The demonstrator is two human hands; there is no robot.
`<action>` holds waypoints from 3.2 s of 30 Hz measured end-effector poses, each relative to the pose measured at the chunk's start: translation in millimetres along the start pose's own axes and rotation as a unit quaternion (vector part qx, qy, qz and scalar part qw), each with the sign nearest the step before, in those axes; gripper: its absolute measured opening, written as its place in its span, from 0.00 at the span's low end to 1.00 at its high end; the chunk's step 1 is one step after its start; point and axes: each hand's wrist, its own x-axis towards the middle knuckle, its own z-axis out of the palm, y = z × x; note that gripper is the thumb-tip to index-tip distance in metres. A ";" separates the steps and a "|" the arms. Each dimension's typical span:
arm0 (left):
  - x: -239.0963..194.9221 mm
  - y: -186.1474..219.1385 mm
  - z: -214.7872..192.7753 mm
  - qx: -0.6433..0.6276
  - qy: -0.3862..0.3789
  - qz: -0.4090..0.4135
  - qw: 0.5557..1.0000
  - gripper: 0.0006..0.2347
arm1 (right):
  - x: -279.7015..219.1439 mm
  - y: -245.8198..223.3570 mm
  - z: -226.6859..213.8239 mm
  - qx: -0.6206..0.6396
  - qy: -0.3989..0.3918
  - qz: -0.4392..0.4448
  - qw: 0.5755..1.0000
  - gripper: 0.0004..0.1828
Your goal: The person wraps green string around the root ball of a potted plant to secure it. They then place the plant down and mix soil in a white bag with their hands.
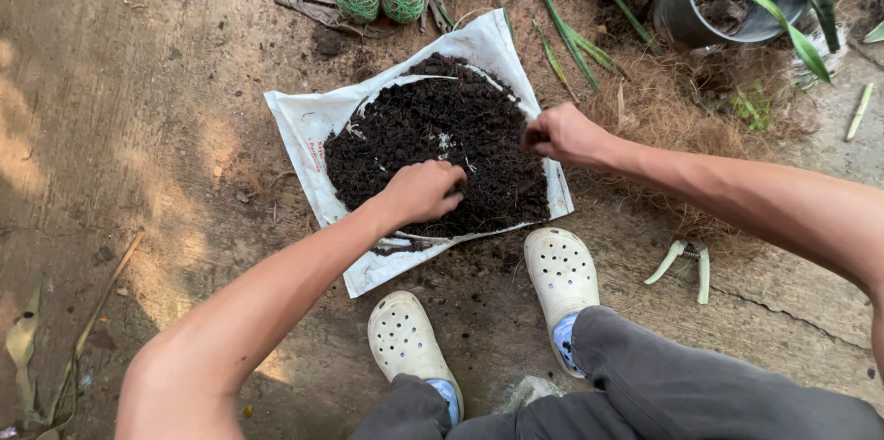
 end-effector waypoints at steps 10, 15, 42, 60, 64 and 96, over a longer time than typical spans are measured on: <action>-26.4 -24.7 75.2 0.235 -0.086 0.102 0.963 0.13 | -7.9 -10.6 87.9 -0.253 -0.141 -0.241 0.926 0.11; -33.8 -36.0 88.9 0.292 -0.055 0.122 0.947 0.10 | -1.5 0.2 96.9 -0.245 -0.128 -0.262 0.925 0.18; 0.4 -23.8 41.3 -0.221 0.076 -0.098 0.967 0.07 | 5.2 21.6 138.8 -0.328 -0.072 -0.204 0.920 0.13; -4.5 -35.6 34.2 -0.160 0.053 -0.167 0.971 0.09 | -14.0 33.9 103.6 -0.141 -0.095 0.009 0.985 0.17; -1.2 -35.6 31.3 -0.154 0.066 -0.145 0.975 0.09 | -19.3 26.7 125.7 -0.134 -0.110 0.018 0.985 0.23; 7.2 -37.8 17.0 -0.138 0.053 -0.160 0.976 0.07 | -2.6 22.4 88.7 -0.209 0.006 -0.048 0.977 0.20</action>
